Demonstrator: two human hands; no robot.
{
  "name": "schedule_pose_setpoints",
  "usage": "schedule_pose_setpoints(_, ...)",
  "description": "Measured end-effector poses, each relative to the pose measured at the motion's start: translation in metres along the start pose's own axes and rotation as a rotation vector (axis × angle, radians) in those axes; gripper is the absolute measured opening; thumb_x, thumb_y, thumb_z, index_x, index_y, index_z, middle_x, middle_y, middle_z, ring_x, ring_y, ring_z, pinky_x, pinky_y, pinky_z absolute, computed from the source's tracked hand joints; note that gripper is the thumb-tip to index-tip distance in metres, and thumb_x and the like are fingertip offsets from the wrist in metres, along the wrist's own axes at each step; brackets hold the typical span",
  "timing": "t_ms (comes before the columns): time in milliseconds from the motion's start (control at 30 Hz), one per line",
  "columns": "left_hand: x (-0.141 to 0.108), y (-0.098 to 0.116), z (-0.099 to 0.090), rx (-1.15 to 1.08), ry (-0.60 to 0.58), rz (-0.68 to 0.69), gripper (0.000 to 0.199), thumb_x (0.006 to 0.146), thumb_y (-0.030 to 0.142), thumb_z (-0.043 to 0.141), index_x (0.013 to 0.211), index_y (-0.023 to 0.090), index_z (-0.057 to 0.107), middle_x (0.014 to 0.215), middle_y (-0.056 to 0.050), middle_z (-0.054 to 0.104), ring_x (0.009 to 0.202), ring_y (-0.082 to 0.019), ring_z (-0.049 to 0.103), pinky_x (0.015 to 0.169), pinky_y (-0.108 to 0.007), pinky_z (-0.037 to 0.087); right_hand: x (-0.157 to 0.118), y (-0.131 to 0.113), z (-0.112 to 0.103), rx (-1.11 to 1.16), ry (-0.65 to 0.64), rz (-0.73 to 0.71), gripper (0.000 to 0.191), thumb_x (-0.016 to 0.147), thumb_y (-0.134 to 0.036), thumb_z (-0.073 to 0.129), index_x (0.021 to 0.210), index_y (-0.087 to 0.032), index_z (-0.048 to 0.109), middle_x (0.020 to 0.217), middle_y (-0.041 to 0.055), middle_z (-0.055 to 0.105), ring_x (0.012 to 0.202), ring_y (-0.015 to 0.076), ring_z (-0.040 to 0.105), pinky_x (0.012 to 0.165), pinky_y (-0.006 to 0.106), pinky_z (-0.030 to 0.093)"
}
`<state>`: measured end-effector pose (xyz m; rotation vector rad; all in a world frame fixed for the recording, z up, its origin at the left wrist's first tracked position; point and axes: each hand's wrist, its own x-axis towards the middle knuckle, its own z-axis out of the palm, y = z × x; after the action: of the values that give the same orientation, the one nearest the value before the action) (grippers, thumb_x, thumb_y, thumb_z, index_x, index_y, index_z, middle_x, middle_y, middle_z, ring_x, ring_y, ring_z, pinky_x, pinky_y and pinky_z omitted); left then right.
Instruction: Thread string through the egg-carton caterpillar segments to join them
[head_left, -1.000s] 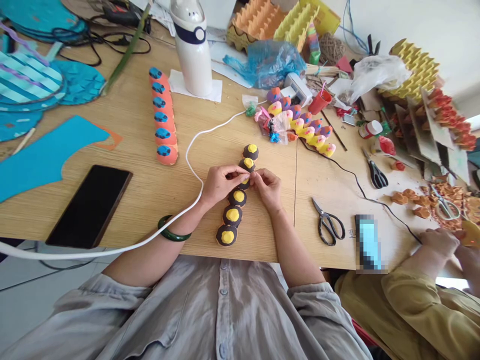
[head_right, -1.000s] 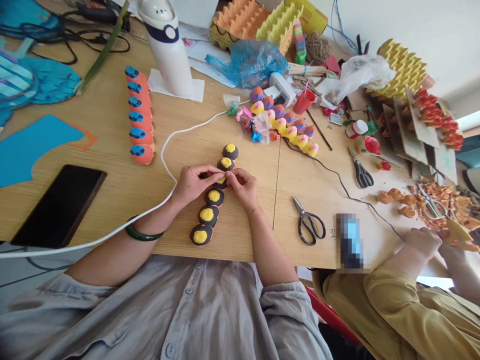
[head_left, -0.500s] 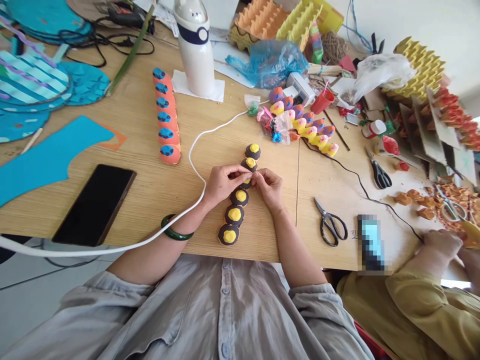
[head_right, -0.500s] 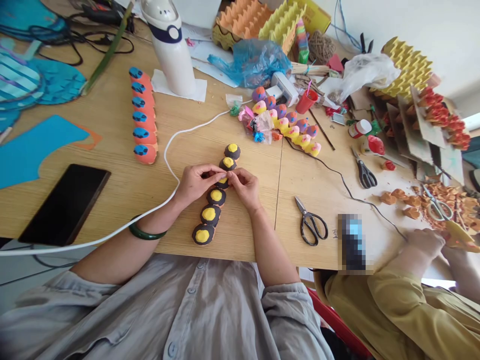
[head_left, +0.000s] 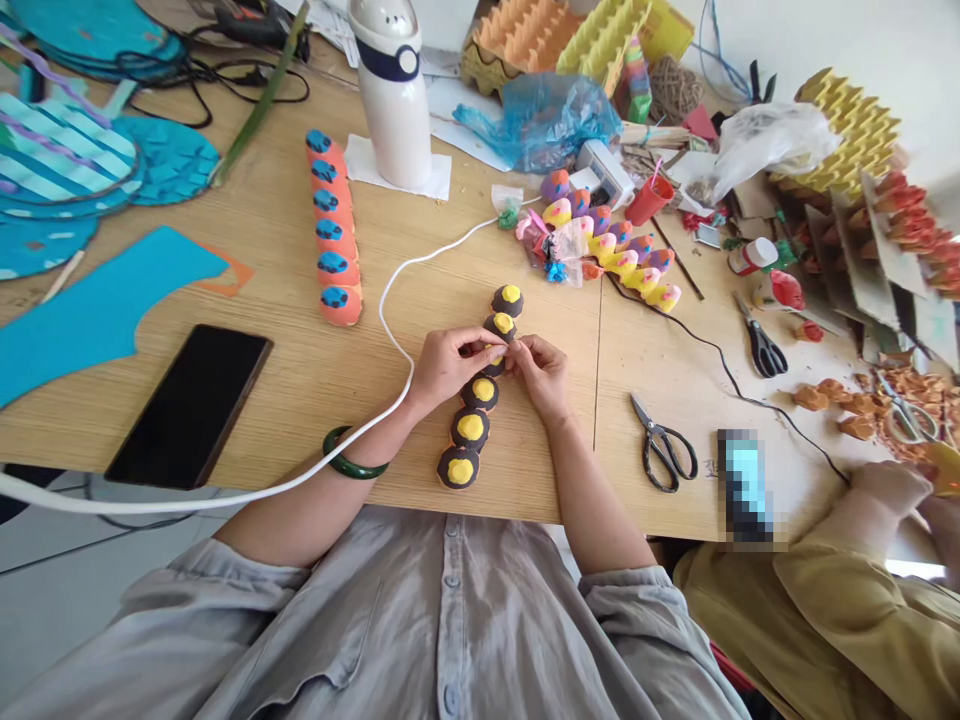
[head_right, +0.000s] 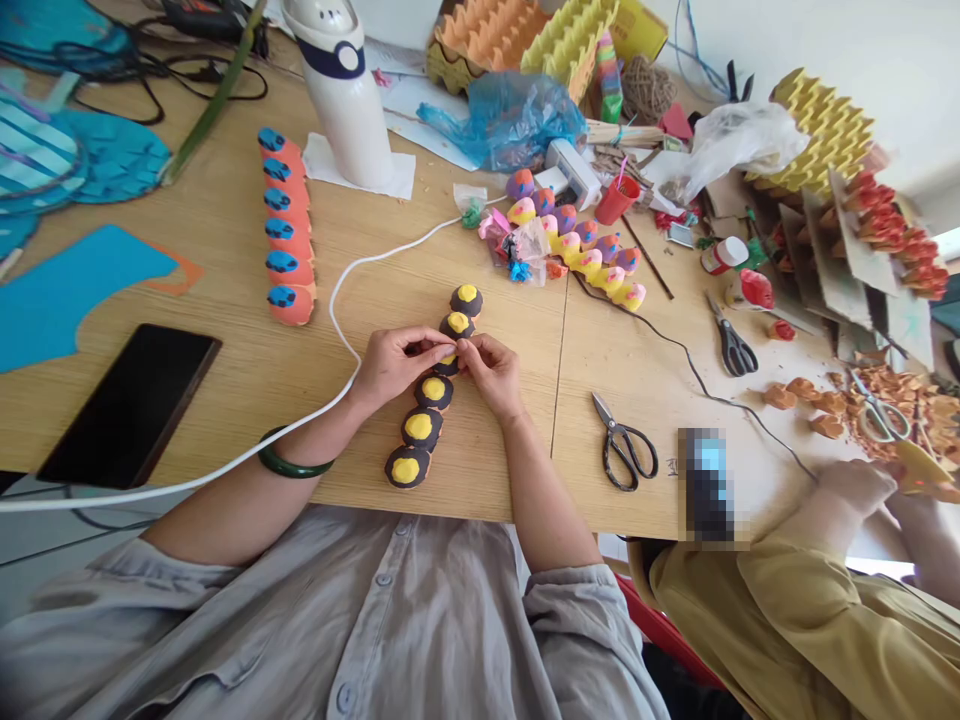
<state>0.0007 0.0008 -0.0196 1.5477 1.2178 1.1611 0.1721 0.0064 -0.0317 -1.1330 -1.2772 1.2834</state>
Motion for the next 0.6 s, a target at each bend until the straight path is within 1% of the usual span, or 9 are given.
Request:
schedule_pose_setpoints(133,-0.0003,0.0010,-0.0005,0.004,-0.004,0.003,0.028,0.087,0.045,0.074,0.087,0.018,0.083,0.069,-0.002,0.073,0.060,-0.012,0.054,0.059,-0.025,0.042,0.0000,-0.0006,0.0001,-0.004,-0.007,0.024,0.050,0.076,-0.070,0.077,0.070,-0.021,0.067,0.059,-0.0036,0.061,0.052,0.0094,0.053,0.055,0.026,0.049)
schedule_pose_setpoints(233,-0.0005,0.0010,-0.0009,0.000,-0.011,0.015,0.031,0.088,0.047,0.073,0.088,0.018,0.084,0.075,-0.003,0.077,0.063,-0.013,0.059,0.062,-0.025,0.045,0.0000,-0.0003,0.0008,-0.015,0.002,0.019,0.051,0.075,-0.070,0.077,0.069,-0.021,0.065,0.059,-0.0037,0.061,0.052,0.0095,0.053,0.055,0.026,0.049)
schedule_pose_setpoints(333,-0.0009,0.0012,-0.0009,-0.011,-0.016,-0.001,0.034,0.088,0.048,0.073,0.098,0.018,0.085,0.083,-0.004,0.080,0.069,-0.015,0.064,0.066,-0.025,0.048,0.0000,0.0008,0.0014,-0.014,0.019,0.014,0.051,0.076,-0.071,0.076,0.069,-0.021,0.064,0.060,-0.0037,0.062,0.052,0.0094,0.053,0.054,0.026,0.049)
schedule_pose_setpoints(433,-0.0015,0.0037,-0.0009,-0.058,-0.021,-0.037,0.039,0.093,0.050,0.067,0.105,0.016,0.084,0.094,-0.006,0.081,0.080,-0.017,0.070,0.074,-0.025,0.052,0.0002,0.0023,0.0011,0.004,0.028,0.026,0.052,0.075,-0.072,0.075,0.070,-0.021,0.063,0.060,-0.0040,0.062,0.052,0.0095,0.053,0.054,0.026,0.048)
schedule_pose_setpoints(500,-0.0019,0.0060,-0.0009,-0.079,-0.011,-0.051,0.040,0.095,0.049,0.064,0.102,0.015,0.083,0.094,-0.007,0.081,0.083,-0.017,0.071,0.077,-0.024,0.053,0.0004,0.0029,0.0007,0.020,0.030,0.028,0.053,0.076,-0.072,0.075,0.069,-0.022,0.062,0.059,-0.0043,0.061,0.052,0.0094,0.054,0.054,0.026,0.048)
schedule_pose_setpoints(600,-0.0020,0.0071,-0.0010,-0.089,-0.009,-0.066,0.040,0.094,0.050,0.064,0.099,0.015,0.083,0.091,-0.006,0.080,0.081,-0.017,0.070,0.075,-0.024,0.052,0.0005,0.0029,0.0006,0.012,0.023,0.024,0.052,0.076,-0.072,0.075,0.070,-0.022,0.062,0.059,-0.0044,0.061,0.052,0.0093,0.053,0.054,0.026,0.047)
